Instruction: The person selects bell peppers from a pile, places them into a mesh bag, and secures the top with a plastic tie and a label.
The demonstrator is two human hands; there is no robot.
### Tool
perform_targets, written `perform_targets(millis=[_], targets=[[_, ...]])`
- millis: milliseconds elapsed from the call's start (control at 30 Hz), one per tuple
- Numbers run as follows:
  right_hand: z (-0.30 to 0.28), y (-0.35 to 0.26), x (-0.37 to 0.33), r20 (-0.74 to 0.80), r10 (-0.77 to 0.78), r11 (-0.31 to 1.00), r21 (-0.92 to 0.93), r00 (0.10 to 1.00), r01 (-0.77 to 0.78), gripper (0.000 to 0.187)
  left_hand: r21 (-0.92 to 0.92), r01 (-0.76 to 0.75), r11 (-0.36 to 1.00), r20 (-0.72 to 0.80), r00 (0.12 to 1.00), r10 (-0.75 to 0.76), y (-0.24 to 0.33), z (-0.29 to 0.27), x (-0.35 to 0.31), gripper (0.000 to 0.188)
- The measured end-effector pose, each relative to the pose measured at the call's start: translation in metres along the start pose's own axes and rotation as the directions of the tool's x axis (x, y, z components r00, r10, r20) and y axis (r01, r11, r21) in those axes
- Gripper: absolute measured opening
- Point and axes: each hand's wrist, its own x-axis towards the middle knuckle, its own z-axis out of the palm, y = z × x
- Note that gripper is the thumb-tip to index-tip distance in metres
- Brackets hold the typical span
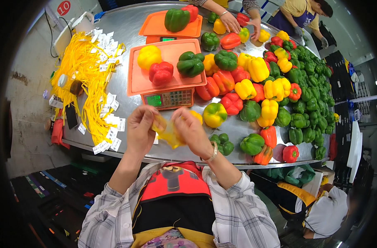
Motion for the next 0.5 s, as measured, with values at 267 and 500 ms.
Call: perform_targets(millis=[267, 500], targets=[[-0.024, -0.026, 0.015, -0.194, -0.166, 0.985, -0.073, 0.967, 0.154, 0.027, 0.075, 0.547, 0.834, 0.176, 0.816, -0.551, -0.013, -0.026, -0.013, 0.022], [-0.022, 0.003, -0.004, 0.035, 0.226, 0.813, 0.544, 0.974, -0.208, 0.027, 0.488, 0.13, 0.863, -0.081, 0.991, -0.103, 0.007, -0.026, 0.023, 0.018]])
